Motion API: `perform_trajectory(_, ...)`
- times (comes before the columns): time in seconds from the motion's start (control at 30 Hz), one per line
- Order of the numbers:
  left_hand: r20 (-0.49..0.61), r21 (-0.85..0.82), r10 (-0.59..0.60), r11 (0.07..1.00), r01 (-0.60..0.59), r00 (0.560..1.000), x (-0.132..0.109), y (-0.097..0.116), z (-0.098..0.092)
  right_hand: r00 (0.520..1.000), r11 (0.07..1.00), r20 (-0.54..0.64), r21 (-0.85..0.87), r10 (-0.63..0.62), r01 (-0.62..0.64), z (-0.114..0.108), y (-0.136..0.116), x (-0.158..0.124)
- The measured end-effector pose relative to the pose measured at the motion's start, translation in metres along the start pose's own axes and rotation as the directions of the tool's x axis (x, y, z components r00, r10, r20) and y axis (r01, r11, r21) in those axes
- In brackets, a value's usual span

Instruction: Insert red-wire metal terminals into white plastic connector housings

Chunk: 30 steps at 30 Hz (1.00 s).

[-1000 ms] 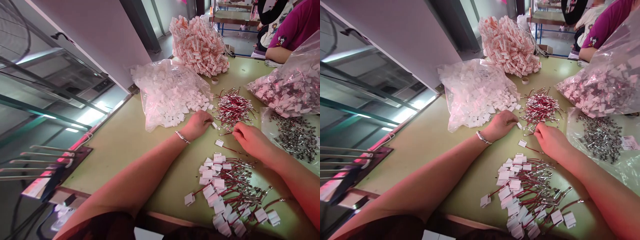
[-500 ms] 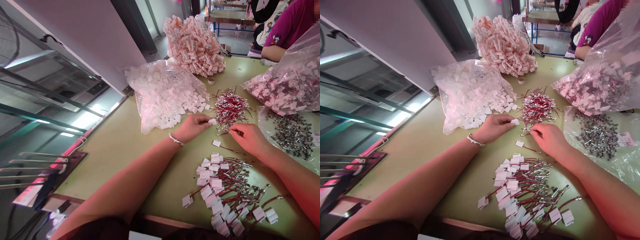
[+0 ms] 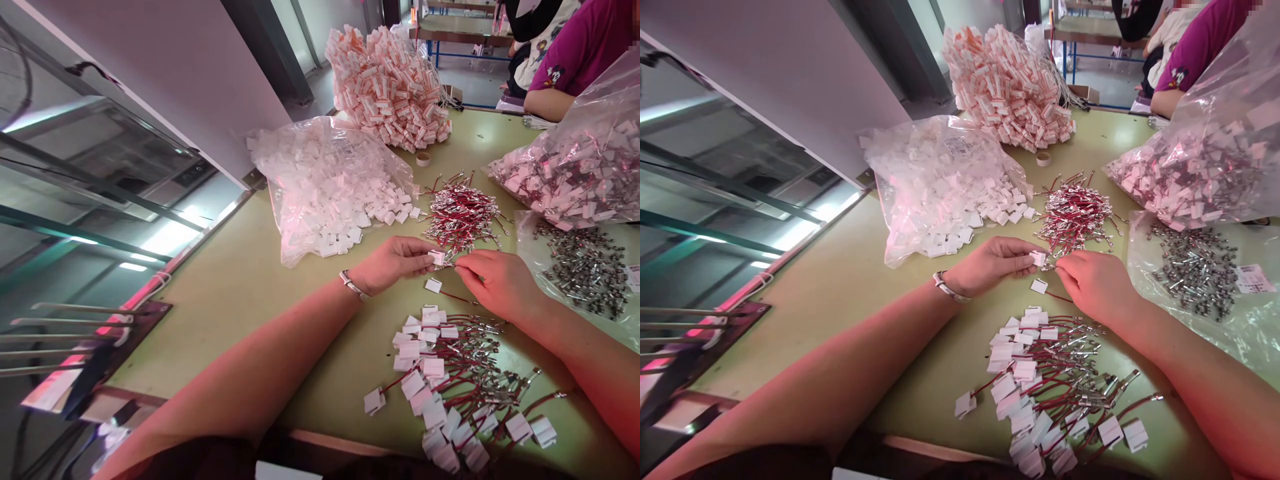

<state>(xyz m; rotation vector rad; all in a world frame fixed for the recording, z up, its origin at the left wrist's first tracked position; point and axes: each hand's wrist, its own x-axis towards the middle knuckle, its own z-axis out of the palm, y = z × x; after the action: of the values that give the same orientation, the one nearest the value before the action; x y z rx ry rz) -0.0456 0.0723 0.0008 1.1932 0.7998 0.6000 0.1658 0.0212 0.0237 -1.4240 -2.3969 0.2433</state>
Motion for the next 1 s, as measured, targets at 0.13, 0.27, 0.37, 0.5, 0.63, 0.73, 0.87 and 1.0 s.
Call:
perform_trajectory(0.13, 0.003, 0.000, 0.044, 0.999, -0.044, 0.999, 0.000, 0.000, -0.001, 0.999, 0.999, -0.037, 0.026, 0.019, -0.018, -0.001, -0.003, -0.001)
perform_trajectory(0.27, 0.041, 0.023, 0.039, 0.999, -0.040, 0.998, -0.001, 0.000, -0.001, 1.000, 0.997, 0.023, 0.080, 0.011, -0.013, 0.000, -0.002, 0.001)
perform_trajectory(0.37, 0.036, 0.077, 0.008, 0.997, -0.011, 0.999, -0.003, 0.003, 0.002, 0.997, 0.996, 0.076, 0.075, 0.033, -0.039, 0.000, -0.002, 0.001)
perform_trajectory(0.5, 0.027, 0.157, 0.029, 0.987, -0.033, 0.999, -0.004, 0.007, 0.011, 0.993, 0.997, 0.098, 0.031, 0.065, -0.068, 0.000, -0.007, 0.002)
perform_trajectory(0.63, -0.019, 0.146, 0.043, 0.989, -0.040, 0.999, -0.005, 0.005, 0.020, 0.994, 0.990, 0.067, 0.104, 0.084, -0.091, 0.003, -0.015, 0.002)
perform_trajectory(0.73, -0.040, 0.157, 0.071, 0.985, -0.064, 0.997, -0.006, 0.007, 0.022, 0.988, 0.968, 0.047, 0.203, 0.144, -0.151, 0.000, -0.016, 0.003)
perform_trajectory(0.87, 0.033, 0.360, 0.164, 0.919, -0.164, 0.986, -0.009, 0.017, 0.015, 0.964, 0.888, 0.175, 0.383, 0.201, -0.255, -0.022, 0.005, 0.010)
perform_trajectory(1.0, 0.286, 0.579, 0.225, 0.734, -0.355, 0.931, -0.011, 0.020, 0.009, 0.923, 0.846, -0.033, 0.414, 0.382, -0.336, -0.043, 0.038, 0.014)
